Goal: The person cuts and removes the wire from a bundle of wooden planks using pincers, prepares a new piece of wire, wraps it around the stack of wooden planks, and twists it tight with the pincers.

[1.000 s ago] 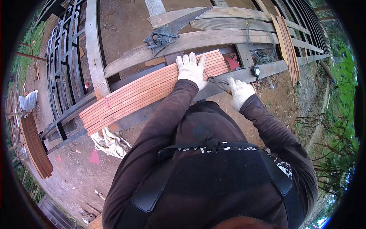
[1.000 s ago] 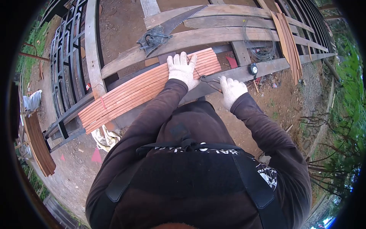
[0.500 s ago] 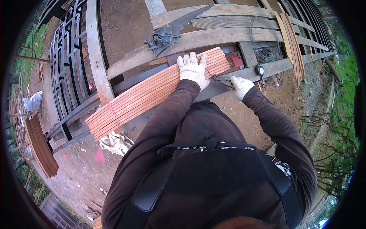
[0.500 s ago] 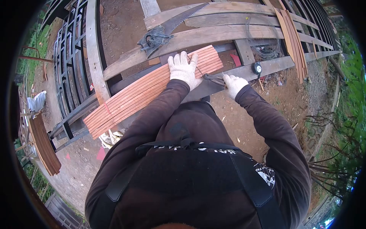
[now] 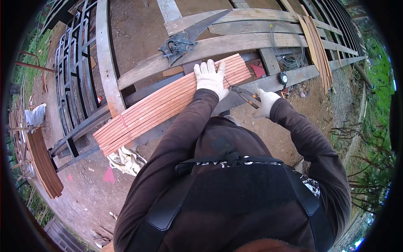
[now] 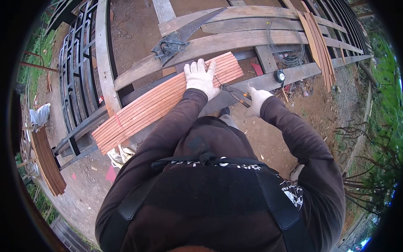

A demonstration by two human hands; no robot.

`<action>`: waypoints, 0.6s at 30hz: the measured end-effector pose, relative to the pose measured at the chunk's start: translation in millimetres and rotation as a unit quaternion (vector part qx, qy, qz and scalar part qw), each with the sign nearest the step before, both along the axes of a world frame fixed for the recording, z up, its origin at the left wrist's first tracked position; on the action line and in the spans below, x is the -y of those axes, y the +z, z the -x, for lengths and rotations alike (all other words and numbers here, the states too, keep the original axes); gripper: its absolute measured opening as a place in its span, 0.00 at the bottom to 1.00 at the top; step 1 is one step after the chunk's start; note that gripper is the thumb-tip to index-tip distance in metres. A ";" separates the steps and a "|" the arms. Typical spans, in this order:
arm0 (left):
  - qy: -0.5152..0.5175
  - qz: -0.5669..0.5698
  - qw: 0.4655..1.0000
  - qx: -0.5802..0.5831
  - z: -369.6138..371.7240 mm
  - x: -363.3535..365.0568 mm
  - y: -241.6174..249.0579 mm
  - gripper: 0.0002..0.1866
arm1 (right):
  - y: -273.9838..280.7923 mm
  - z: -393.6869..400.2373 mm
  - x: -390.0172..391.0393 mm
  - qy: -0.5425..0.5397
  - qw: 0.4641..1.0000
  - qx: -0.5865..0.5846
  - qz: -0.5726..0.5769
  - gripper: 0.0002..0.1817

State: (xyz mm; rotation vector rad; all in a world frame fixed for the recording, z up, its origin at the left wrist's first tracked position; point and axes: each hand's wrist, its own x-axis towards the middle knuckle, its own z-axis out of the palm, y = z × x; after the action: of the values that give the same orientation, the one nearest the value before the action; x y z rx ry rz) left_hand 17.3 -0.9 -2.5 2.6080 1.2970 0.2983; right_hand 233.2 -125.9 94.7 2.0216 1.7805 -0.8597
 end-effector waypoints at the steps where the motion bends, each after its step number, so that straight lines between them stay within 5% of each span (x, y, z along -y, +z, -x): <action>1: 0.002 0.007 1.000 0.000 0.1 0.4 1.5 0.54 | 7.7 0.8 11.5 0.053 0.995 0.040 -0.075 0.41; 4: 0.007 0.023 1.000 0.004 -0.1 0.4 4.4 0.55 | 27.3 11.5 17.9 0.204 0.935 0.219 -0.188 0.40; 6: 0.004 0.026 1.000 0.000 1.4 1.3 6.2 0.54 | 22.0 9.8 15.5 0.205 0.927 0.241 -0.201 0.33; 8: 0.000 0.023 1.000 -0.001 2.2 0.9 4.4 0.54 | -1.5 -4.2 17.8 0.089 0.992 0.040 -0.085 0.26; 9: 0.001 0.005 1.000 -0.001 2.5 1.3 3.0 0.54 | 21.9 19.5 6.4 -0.198 0.967 -0.105 0.117 0.18; 10: 0.004 -0.010 1.000 -0.001 1.9 2.7 1.6 0.54 | 11.5 9.6 11.9 -0.200 0.967 -0.104 0.116 0.18; 12: 0.001 0.001 1.000 -0.001 1.5 1.7 1.7 0.54 | -13.4 -16.4 18.6 -0.407 0.789 -0.397 0.235 0.16; 13: -0.003 0.013 1.000 -0.005 3.5 2.0 3.4 0.54 | -17.6 -20.2 19.7 -0.413 0.774 -0.411 0.247 0.14; 14: 0.001 0.009 1.000 -0.006 4.7 0.9 4.6 0.54 | -22.5 -22.1 19.9 -0.409 0.776 -0.413 0.246 0.14; 17: 0.001 -0.006 1.000 0.003 3.5 2.3 2.2 0.53 | 19.9 16.1 7.6 -0.200 0.963 -0.124 0.135 0.17; 18: -0.001 -0.004 1.000 0.005 2.9 3.5 0.8 0.53 | 14.7 13.4 15.5 -0.202 0.962 -0.122 0.137 0.17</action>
State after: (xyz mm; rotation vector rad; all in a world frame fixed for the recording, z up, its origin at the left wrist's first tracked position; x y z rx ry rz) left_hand 14.4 -4.4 -1.7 2.6104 1.2940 0.3149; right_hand 219.7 -141.4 109.4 2.1956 1.2737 -1.4442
